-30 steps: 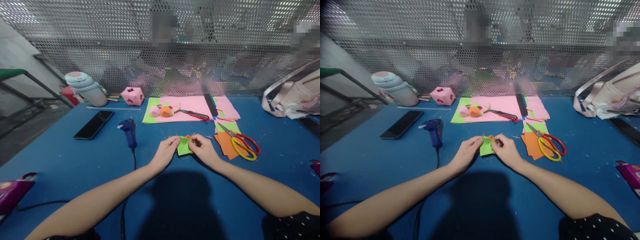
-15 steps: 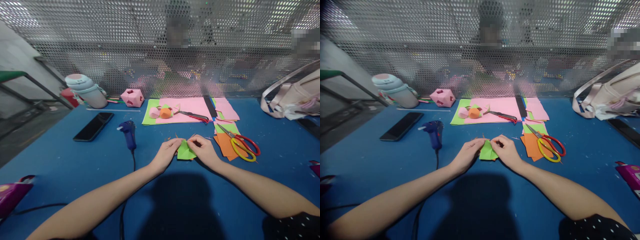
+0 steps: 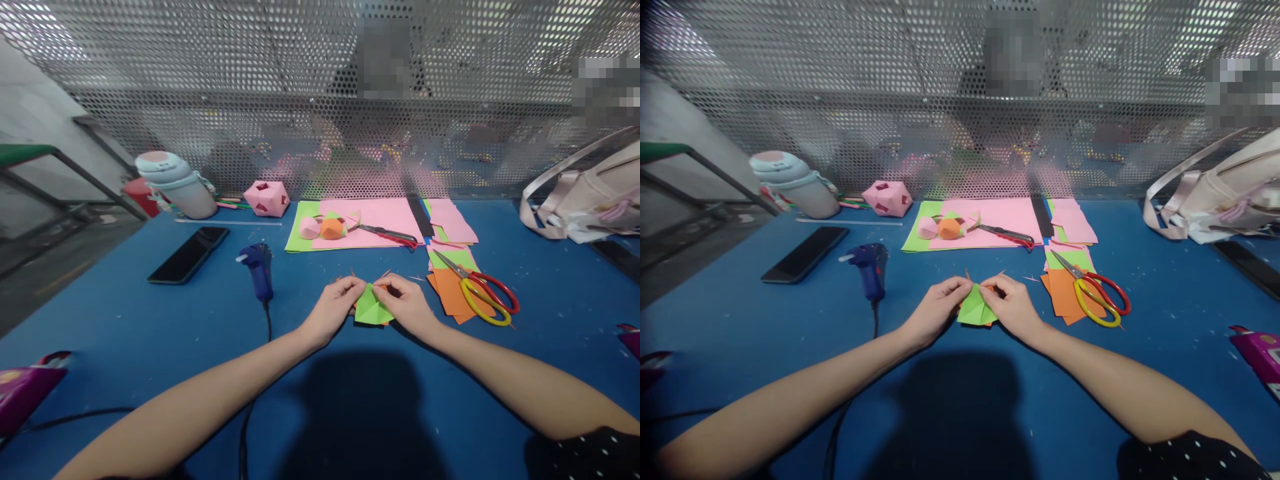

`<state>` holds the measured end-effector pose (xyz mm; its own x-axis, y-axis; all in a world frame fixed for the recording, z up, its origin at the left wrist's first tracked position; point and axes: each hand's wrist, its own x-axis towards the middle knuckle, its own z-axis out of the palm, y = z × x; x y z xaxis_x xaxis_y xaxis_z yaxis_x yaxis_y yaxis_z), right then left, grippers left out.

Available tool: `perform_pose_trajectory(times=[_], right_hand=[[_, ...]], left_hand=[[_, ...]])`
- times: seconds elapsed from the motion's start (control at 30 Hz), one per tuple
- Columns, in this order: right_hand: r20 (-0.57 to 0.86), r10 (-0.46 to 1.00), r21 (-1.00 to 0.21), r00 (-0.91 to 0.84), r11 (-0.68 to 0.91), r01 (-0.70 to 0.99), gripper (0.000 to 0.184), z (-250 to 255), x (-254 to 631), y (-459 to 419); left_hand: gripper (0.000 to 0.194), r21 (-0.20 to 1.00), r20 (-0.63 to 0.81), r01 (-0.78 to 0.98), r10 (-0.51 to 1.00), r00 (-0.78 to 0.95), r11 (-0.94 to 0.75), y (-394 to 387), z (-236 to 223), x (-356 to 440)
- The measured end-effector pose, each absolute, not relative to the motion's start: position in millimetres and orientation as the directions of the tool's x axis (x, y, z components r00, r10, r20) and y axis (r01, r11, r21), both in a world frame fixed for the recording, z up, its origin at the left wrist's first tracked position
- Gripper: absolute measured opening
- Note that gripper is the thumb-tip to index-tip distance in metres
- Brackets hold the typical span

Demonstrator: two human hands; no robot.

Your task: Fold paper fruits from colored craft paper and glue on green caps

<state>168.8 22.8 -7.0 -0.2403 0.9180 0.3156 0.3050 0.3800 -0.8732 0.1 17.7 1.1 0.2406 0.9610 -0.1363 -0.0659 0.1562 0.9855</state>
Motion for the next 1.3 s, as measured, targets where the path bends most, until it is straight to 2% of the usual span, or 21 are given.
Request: perform_pose_trajectory(times=[0.3,0.9,1.13,1.3], right_hand=[[0.323,0.91,-0.873,-0.261,0.393,0.289,0.013,-8.3,169.4,23.6],[0.351,0.895,-0.85,-0.276,0.428,0.308,0.013,-6.4,168.8,20.9],[0.403,0.872,-0.809,-0.279,0.481,0.337,0.014,-0.5,164.2,16.6],[0.432,0.867,-0.789,-0.248,0.497,0.361,0.014,-1.0,163.4,16.2]], left_hand=[[0.024,0.991,-0.102,-0.055,0.963,0.251,0.119,18.2,-1.0,-1.0],[0.024,0.994,-0.023,0.112,0.983,0.183,0.003,17.2,2.8,-1.2],[0.02,0.953,0.11,0.264,0.983,0.149,-0.146,11.1,2.6,0.0],[0.022,0.932,0.14,0.308,0.975,0.175,-0.189,10.0,3.4,0.7]])
